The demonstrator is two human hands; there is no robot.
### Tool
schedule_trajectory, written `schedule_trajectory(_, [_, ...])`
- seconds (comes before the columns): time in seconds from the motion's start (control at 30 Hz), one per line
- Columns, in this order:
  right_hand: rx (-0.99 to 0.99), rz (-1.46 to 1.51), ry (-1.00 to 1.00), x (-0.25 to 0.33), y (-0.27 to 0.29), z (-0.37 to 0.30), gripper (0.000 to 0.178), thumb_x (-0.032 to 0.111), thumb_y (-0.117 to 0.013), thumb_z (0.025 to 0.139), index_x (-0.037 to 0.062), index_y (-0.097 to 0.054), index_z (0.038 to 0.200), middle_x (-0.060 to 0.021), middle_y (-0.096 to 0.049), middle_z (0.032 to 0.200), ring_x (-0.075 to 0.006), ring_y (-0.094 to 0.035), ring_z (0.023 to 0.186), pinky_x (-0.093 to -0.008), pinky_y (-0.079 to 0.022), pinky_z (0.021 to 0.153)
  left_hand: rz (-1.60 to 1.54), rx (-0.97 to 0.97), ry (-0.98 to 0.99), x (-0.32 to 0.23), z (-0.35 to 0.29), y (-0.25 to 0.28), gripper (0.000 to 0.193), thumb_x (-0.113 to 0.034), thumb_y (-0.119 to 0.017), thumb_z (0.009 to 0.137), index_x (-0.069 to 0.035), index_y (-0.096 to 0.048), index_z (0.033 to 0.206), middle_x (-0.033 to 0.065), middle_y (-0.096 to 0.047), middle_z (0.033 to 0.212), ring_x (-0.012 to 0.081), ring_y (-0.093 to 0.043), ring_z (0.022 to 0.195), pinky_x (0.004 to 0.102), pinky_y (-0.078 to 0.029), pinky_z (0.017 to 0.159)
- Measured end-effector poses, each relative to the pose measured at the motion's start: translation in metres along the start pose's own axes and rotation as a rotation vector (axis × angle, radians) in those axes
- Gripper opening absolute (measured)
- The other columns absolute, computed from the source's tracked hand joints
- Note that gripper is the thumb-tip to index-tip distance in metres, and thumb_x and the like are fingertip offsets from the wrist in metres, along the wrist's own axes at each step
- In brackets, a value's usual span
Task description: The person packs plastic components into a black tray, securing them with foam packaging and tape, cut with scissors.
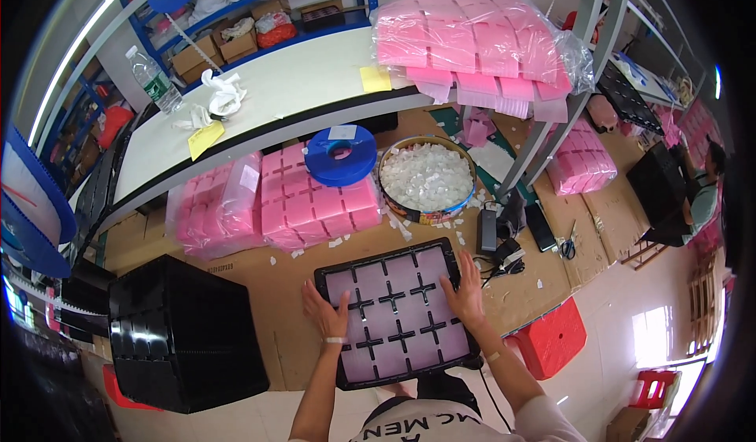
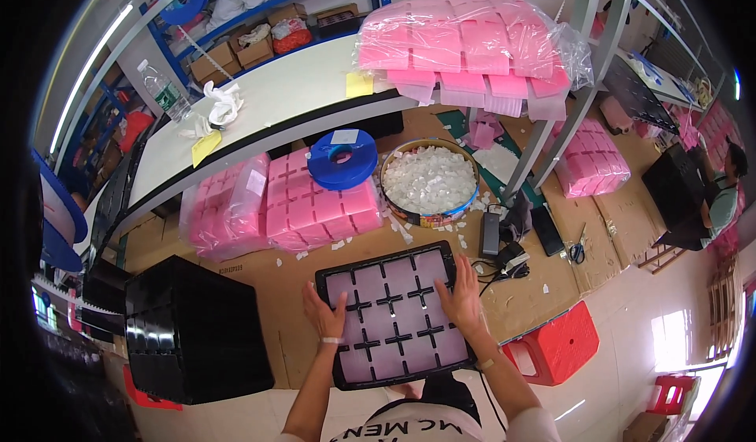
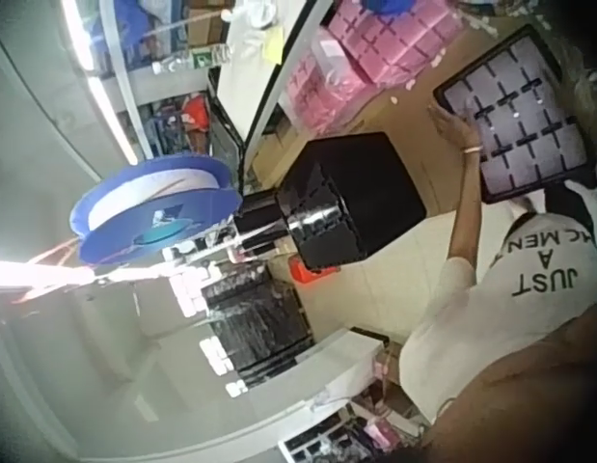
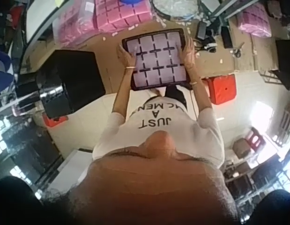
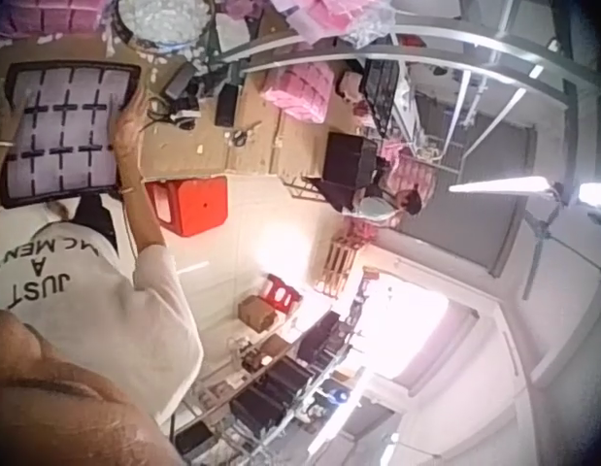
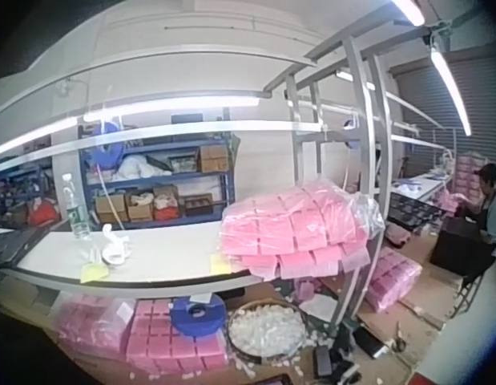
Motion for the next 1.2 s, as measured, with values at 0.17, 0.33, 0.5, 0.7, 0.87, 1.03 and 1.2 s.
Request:
schedule_trajectory(0.17, [0.221,-0.146,-0.346,-0.08,-0.089,0.032,0.081,0.045,-0.069,0.089,-0.0053,-0.035,0.143,-0.0294,-0.05,0.137,-0.0455,-0.05,0.124,-0.0479,-0.04,0.105,0.109,0.258,0.244,0.023,0.039,-0.056,0.092,-0.06,-0.066,0.085,-0.003,-0.032,0.149,0.0259,-0.044,0.144,0.0453,-0.046,0.129,0.0574,-0.04,0.102])
schedule_trajectory(0.33, [0.193,0.035,-0.348,-0.095,-0.103,0.033,0.066,0.042,-0.063,0.093,0.0022,-0.041,0.141,-0.0243,-0.059,0.127,-0.0459,-0.054,0.112,-0.05,-0.044,0.096,0.098,0.165,0.282,0.043,0.041,-0.062,0.081,-0.059,-0.063,0.088,-0.003,-0.04,0.142,0.0248,-0.057,0.128,0.0429,-0.056,0.118,0.0551,-0.049,0.092])
schedule_trajectory(0.5, [0.077,-0.005,-0.324,-0.1,-0.096,0.027,0.056,0.038,-0.059,0.096,0.0015,-0.046,0.137,-0.0238,-0.062,0.12,-0.0457,-0.057,0.103,-0.0506,-0.046,0.091,0.027,0.151,0.279,0.046,0.039,-0.068,0.058,-0.045,-0.055,0.097,-0.003,-0.044,0.136,0.0244,-0.059,0.122,0.0449,-0.057,0.109,0.0542,-0.049,0.089])
schedule_trajectory(0.7, [0.351,0.207,-0.361,-0.111,-0.109,0.033,0.075,0.043,-0.063,0.094,0.0015,-0.034,0.149,-0.0286,-0.054,0.136,-0.0457,-0.05,0.127,-0.0453,-0.043,0.105,-0.204,0.204,0.143,0.077,0.052,-0.084,0.065,-0.042,-0.058,0.096,0.0,-0.038,0.141,0.0293,-0.057,0.121,0.047,-0.055,0.112,0.0524,-0.044,0.096])
schedule_trajectory(0.87, [0.507,0.23,-0.411,-0.092,-0.051,-0.039,0.117,0.051,-0.079,0.077,-0.003,-0.011,0.155,-0.0318,-0.036,0.151,-0.0402,-0.038,0.141,-0.0401,-0.034,0.115,-0.39,0.378,0.235,0.08,-0.011,-0.05,0.102,-0.047,-0.074,0.084,-0.002,-0.017,0.156,0.0332,-0.042,0.142,0.0436,-0.044,0.132,0.0467,-0.035,0.111])
schedule_trajectory(1.03, [0.558,0.152,-0.321,-0.066,-0.021,-0.094,0.129,0.041,-0.089,0.068,-0.0031,-0.005,0.156,-0.0294,-0.026,0.157,-0.0395,-0.028,0.146,-0.04,-0.026,0.12,-0.399,0.477,0.195,0.072,-0.082,-0.012,0.123,-0.049,-0.084,0.072,0.0,-0.008,0.156,0.033,-0.026,0.154,0.0436,-0.027,0.144,0.0454,-0.024,0.119])
schedule_trajectory(1.2, [0.433,0.219,-0.371,-0.066,-0.004,-0.144,0.126,0.031,-0.09,0.066,-0.0016,-0.008,0.156,-0.0298,-0.029,0.155,-0.0385,-0.027,0.147,-0.0399,-0.024,0.12,-0.393,0.475,0.195,0.072,-0.128,0.007,0.132,-0.044,-0.089,0.066,-0.003,-0.003,0.157,0.0303,-0.021,0.158,0.0414,-0.023,0.147,0.0434,-0.023,0.12])
Point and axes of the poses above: each hand's wrist, its own z-axis towards the middle knuckle, its own y-axis out of the back of the hand, x = y × z, the point moved 10 cm from there along z, towards the middle knuckle
